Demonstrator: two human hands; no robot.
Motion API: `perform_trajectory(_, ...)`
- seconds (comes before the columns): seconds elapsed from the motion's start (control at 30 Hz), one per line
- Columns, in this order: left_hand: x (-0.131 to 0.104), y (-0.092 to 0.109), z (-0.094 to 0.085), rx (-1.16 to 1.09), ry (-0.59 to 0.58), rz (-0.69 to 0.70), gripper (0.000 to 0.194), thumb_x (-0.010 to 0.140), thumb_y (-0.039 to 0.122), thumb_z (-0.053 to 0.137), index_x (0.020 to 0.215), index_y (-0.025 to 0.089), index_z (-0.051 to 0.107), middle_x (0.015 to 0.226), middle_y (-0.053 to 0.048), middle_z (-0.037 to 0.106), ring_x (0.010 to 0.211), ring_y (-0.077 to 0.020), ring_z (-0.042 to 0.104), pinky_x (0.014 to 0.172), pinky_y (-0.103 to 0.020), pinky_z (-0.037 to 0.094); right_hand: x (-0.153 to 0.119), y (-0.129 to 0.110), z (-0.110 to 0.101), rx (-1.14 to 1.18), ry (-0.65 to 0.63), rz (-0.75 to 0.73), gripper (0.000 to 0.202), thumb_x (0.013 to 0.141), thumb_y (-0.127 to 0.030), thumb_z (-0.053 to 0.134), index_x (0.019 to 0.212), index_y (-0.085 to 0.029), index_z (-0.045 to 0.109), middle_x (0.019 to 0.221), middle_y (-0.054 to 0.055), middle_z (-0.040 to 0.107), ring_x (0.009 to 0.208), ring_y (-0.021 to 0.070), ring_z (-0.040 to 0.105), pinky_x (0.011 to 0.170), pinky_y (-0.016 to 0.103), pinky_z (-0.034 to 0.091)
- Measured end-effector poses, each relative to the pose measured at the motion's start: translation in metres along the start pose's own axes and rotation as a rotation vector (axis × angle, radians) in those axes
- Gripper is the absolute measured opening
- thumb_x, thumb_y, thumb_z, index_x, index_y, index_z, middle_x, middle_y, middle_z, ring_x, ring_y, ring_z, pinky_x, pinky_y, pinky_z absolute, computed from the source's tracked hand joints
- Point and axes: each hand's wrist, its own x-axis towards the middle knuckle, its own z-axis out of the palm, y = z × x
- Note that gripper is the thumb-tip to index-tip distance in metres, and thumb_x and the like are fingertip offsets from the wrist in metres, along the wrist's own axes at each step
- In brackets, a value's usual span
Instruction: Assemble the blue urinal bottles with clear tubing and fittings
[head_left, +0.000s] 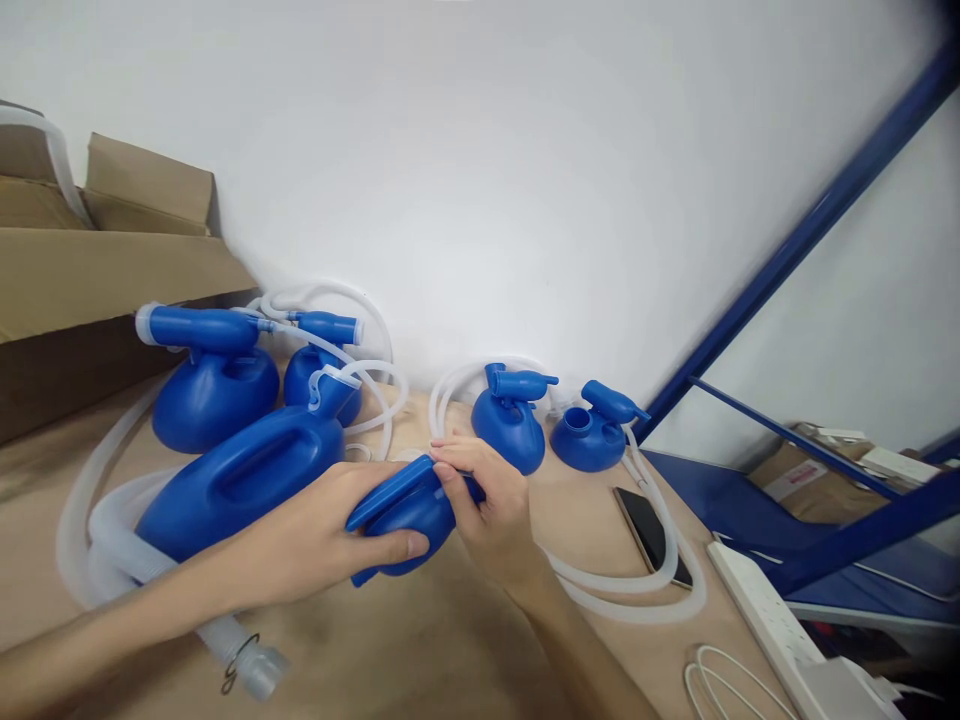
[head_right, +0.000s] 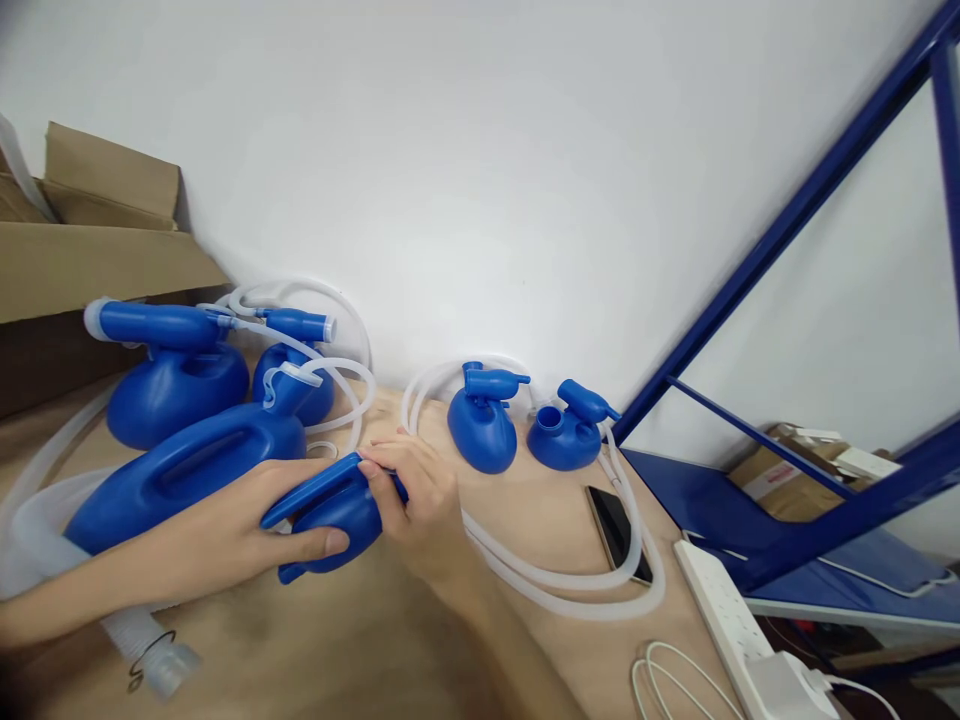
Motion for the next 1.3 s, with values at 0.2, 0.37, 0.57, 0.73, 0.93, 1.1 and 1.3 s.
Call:
perform_trajectory(0.2, 0.005, -0.007, 0.009, 0.096, 0.11, 0.02, 0.031, 0.091, 0.047, 0.067, 0.08, 0.019, 0.058, 0.071, 0.004, 0.06, 0.059, -0.0119, 0.057, 0.055, -0.022, 0.043, -0.004, 0.001, 0.007, -0.024, 0.079, 0.097, 0.019, 0.103, -0.018, 0.051, 0.093, -0.023, 0.066, 0.096, 0.006, 0.08, 0.105, 0.0223, 0.077, 0.093, 0.038, 0.061)
perform_trajectory(0.37, 0.004, -0.005, 0.01, 0.149, 0.117, 0.065, 0.029, 0.091, 0.047, 0.067, 0.086, 0.019, 0.063, 0.075, 0.003, 0.063, 0.064, -0.0126, 0.057, 0.061, -0.023, 0.044, -0.005, 0.001, 0.007, 0.189, 0.114, 0.378, 0.021, 0.107, -0.031, 0.05, 0.093, -0.023, 0.063, 0.085, 0.004, 0.078, 0.099, 0.0224, 0.079, 0.087, 0.035, 0.062)
perform_trajectory(0.57, 0.004, -0.005, 0.0, 0.035, 0.145, -0.073, 0.036, 0.09, 0.056, 0.068, 0.094, 0.02, 0.068, 0.071, 0.003, 0.066, 0.06, -0.0152, 0.061, 0.057, -0.023, 0.047, 0.002, 0.013, -0.019, 0.356, -0.087, 0.444, 0.046, 0.105, -0.047, 0.057, 0.145, -0.028, 0.047, 0.136, 0.009, 0.069, 0.134, 0.0227, 0.062, 0.117, 0.043, 0.047)
perform_trajectory(0.73, 0.002, -0.009, -0.012, -0.173, 0.145, -0.151, 0.04, 0.08, 0.046, 0.081, 0.113, 0.026, 0.073, 0.085, -0.001, 0.075, 0.079, -0.0252, 0.072, 0.066, -0.03, 0.058, 0.002, 0.031, -0.037, 0.154, -0.523, 0.372, 0.076, 0.091, -0.061, 0.072, 0.153, -0.028, 0.045, 0.157, 0.01, 0.052, 0.146, 0.0306, 0.049, 0.121, 0.048, 0.041)
perform_trajectory(0.93, 0.012, -0.02, -0.008, -0.771, 0.387, -0.299, 0.057, 0.078, 0.051, 0.082, 0.128, 0.026, 0.07, 0.106, -0.009, 0.077, 0.099, -0.0273, 0.074, 0.074, -0.029, 0.063, -0.01, 0.035, -0.019, 0.029, -0.278, 0.275, 0.09, 0.081, -0.087, 0.059, 0.141, -0.02, 0.05, 0.113, 0.011, 0.072, 0.091, 0.0274, 0.071, 0.081, 0.04, 0.059)
perform_trajectory(1.1, 0.015, -0.014, -0.006, -0.797, 0.404, -0.386, 0.073, 0.089, 0.06, 0.068, 0.152, 0.03, 0.047, 0.081, -0.006, 0.071, 0.06, -0.0207, 0.07, 0.035, -0.017, 0.034, -0.007, 0.034, -0.017, -0.191, -0.17, -0.072, 0.083, 0.093, -0.068, 0.063, 0.158, -0.025, 0.035, 0.134, 0.018, 0.066, 0.105, 0.0307, 0.071, 0.086, 0.044, 0.06)
perform_trajectory(1.3, 0.006, -0.012, -0.001, -0.621, 0.094, -0.266, 0.076, 0.085, 0.073, 0.063, 0.148, 0.031, 0.056, 0.075, -0.003, 0.069, 0.053, -0.0146, 0.059, 0.038, -0.018, 0.036, -0.01, 0.036, -0.022, -0.285, -0.077, -0.397, 0.074, 0.104, -0.059, 0.045, 0.163, -0.016, 0.032, 0.111, 0.018, 0.076, 0.086, 0.031, 0.075, 0.073, 0.04, 0.059)
